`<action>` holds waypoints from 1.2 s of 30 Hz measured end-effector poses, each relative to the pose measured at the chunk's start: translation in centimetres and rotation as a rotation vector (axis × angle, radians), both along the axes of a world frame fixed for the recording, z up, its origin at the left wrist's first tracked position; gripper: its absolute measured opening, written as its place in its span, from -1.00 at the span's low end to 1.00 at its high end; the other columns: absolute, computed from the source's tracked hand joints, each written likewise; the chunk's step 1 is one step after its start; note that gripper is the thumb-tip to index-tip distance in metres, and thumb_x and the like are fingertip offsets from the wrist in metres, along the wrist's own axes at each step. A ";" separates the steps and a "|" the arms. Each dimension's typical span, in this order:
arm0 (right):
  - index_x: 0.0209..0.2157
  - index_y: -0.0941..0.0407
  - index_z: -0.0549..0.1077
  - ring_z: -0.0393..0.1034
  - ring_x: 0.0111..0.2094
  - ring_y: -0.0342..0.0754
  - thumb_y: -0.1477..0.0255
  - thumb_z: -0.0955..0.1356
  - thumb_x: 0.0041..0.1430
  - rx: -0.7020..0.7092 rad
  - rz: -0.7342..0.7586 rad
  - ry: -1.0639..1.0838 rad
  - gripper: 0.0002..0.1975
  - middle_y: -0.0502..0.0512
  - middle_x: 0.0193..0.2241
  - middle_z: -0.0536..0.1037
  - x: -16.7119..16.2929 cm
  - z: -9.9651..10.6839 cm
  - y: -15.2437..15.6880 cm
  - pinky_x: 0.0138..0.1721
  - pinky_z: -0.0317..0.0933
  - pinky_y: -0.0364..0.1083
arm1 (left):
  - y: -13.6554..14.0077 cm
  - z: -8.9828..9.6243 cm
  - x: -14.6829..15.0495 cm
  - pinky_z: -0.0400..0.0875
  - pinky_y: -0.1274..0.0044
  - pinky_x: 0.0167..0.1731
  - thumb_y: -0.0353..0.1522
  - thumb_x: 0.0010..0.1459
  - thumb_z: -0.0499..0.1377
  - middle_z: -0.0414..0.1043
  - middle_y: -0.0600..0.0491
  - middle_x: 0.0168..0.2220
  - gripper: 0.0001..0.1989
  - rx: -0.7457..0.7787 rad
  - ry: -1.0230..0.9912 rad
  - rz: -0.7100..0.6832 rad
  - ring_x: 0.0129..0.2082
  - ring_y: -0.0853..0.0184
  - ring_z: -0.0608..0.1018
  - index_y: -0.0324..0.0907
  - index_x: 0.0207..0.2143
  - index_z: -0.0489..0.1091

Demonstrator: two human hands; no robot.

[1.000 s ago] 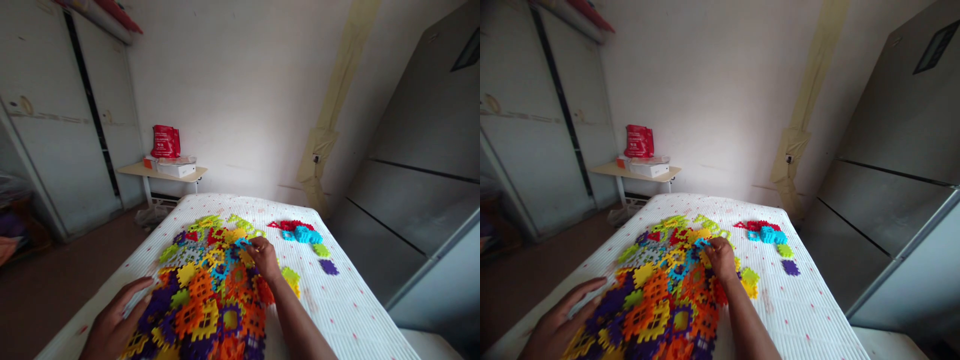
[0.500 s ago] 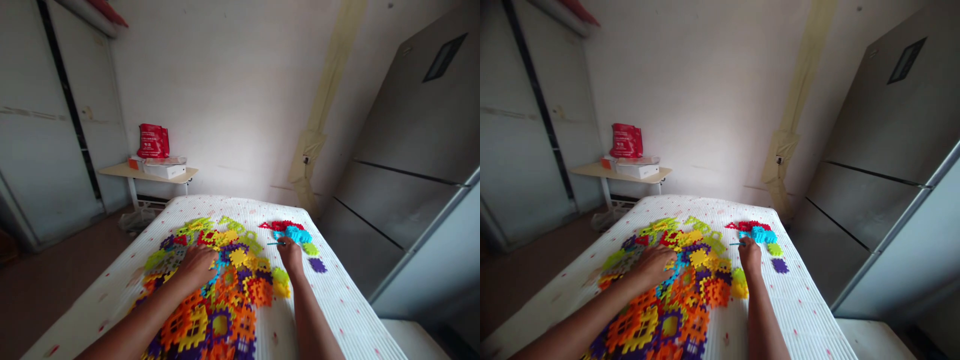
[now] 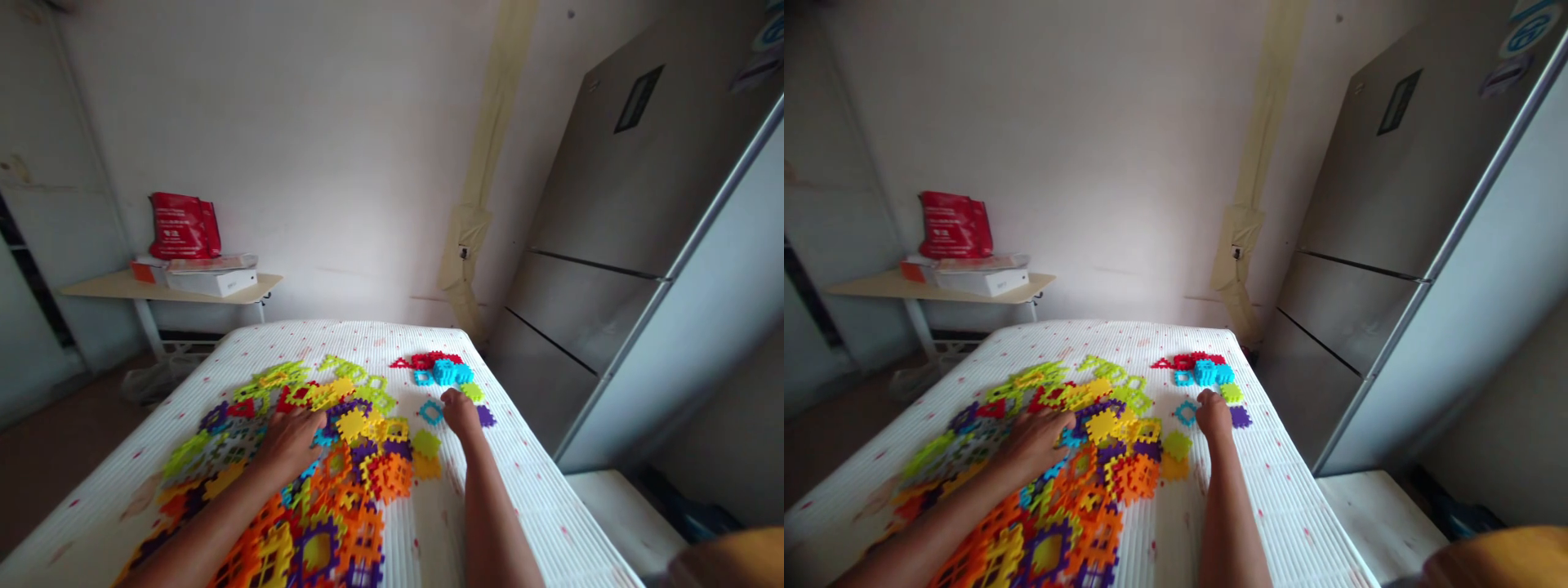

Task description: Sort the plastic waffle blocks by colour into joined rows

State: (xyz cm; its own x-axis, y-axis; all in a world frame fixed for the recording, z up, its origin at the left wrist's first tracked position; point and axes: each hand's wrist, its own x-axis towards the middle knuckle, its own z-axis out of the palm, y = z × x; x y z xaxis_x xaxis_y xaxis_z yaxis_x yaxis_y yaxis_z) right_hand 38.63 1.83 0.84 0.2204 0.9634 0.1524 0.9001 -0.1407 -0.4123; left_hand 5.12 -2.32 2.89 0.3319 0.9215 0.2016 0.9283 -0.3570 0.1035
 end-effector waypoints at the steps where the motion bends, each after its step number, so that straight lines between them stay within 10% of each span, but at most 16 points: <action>1: -0.25 0.19 0.49 0.43 -0.26 -0.03 0.64 0.28 -0.04 -0.022 0.000 -0.002 -0.71 0.15 -0.31 0.56 0.1 0.2 -0.1 -0.32 0.16 -0.17 | 0.0 0.0 0.0 0.17 0.37 -0.16 -0.48 -0.07 0.05 0.51 0.07 -0.23 -0.73 0.008 0.000 0.000 -0.13 0.20 0.46 -0.10 -0.28 0.36; 13: -0.23 0.18 0.44 0.39 -0.24 -0.02 0.48 0.42 -0.14 -0.078 0.035 -0.133 -0.66 0.16 -0.25 0.49 -1.3 0.6 -0.8 -0.32 0.14 -0.17 | -1.1 1.7 -3.6 0.22 0.38 -0.16 -0.45 -0.09 0.05 0.51 0.04 -0.25 -0.72 0.107 -0.062 -0.009 -0.17 0.17 0.47 -0.10 -0.27 0.39; 24: -0.10 0.14 0.39 0.39 -0.18 0.01 0.34 0.32 0.07 0.093 -0.222 -0.079 -0.66 0.20 -0.15 0.44 -4.9 0.7 2.5 -0.25 0.21 -0.11 | -0.6 -3.6 -6.1 0.36 0.48 -0.19 -0.43 -0.12 0.11 0.52 0.09 -0.26 -0.71 0.195 -0.309 -0.104 -0.21 0.24 0.53 -0.02 -0.28 0.42; 36: -0.13 0.15 0.38 0.44 -0.22 0.05 0.37 0.26 0.13 0.003 -0.230 -0.212 -0.73 0.27 -0.13 0.41 -5.6 0.0 5.0 -0.34 0.26 -0.08 | -0.7 -4.3 -6.5 0.38 0.45 -0.17 -0.41 -0.12 0.12 0.52 0.10 -0.26 -0.71 0.196 -0.347 -0.090 -0.22 0.23 0.53 0.01 -0.28 0.43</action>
